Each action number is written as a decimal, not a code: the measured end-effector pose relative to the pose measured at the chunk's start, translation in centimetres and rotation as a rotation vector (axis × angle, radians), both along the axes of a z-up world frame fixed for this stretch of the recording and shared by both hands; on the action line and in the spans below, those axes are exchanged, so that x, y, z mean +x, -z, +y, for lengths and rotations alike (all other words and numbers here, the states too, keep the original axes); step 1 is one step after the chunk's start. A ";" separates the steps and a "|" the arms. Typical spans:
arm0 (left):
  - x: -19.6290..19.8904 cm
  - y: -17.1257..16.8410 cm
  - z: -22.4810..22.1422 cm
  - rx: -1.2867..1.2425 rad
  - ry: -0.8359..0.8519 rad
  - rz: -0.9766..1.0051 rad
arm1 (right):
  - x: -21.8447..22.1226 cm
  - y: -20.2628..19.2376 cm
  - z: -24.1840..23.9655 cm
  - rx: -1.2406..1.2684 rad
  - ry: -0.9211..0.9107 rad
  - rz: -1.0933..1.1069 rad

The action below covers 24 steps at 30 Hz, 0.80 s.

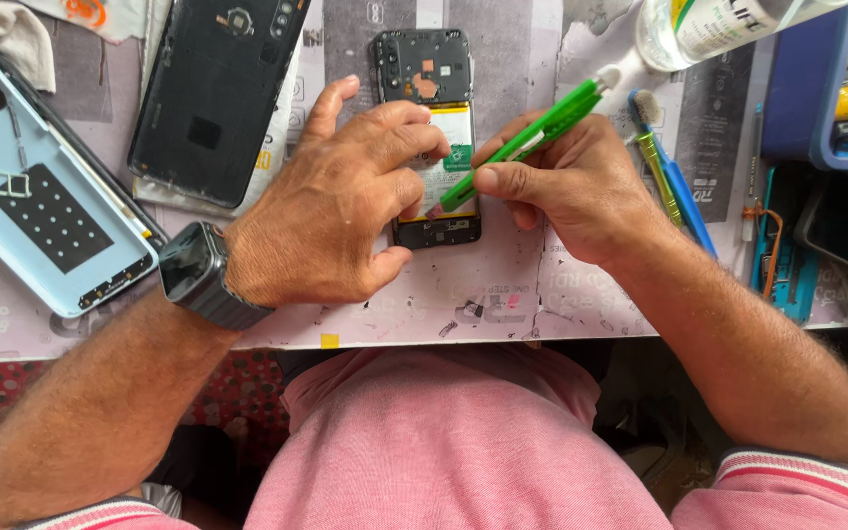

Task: The person uses a green utility knife to pry and remove a small circuit board from the bottom of a disassembled smartphone. The person then uses the knife to scrape adhesive residue from the phone's interior frame.

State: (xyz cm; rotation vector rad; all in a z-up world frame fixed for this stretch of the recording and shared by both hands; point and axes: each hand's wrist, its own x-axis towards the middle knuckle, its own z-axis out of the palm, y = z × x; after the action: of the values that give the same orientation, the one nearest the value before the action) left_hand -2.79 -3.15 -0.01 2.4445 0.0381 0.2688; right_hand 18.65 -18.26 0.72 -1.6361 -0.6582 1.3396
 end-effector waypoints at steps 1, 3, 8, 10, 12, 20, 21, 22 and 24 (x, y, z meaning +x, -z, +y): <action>0.0 0.0 0.1 -0.008 0.007 0.000 | -0.2 0.1 -0.2 0.033 0.006 -0.007; -0.1 0.0 0.3 -0.009 0.021 0.004 | -0.5 -0.1 -1.2 0.149 -0.026 -0.128; -0.2 0.1 0.5 -0.009 0.042 0.022 | -3.0 -2.2 -6.8 0.280 -0.202 -0.595; -0.2 0.1 0.6 -0.007 0.045 0.007 | -3.9 -2.6 -8.1 -0.372 0.032 0.155; -0.1 0.2 0.5 -0.002 0.045 -0.001 | -4.4 -1.7 -7.6 0.405 -0.355 -0.614; 0.0 0.1 0.5 0.010 0.039 0.007 | -5.2 -0.1 -6.3 0.869 -0.514 -1.063; 0.0 0.1 0.5 0.014 0.038 0.004 | -5.2 -0.1 -6.3 0.873 -0.522 -1.066; 0.0 0.2 0.5 0.017 0.038 0.002 | -5.2 -0.2 -6.3 0.876 -0.531 -1.068; -0.1 0.3 0.5 0.016 0.037 0.001 | -5.1 -0.5 -6.3 0.861 -0.569 -1.092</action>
State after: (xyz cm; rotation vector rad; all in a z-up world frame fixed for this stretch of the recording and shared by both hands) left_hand -2.85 -2.70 -0.27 2.4588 -0.0091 0.2517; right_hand 13.55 -24.53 1.20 -1.3386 -2.1053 0.2084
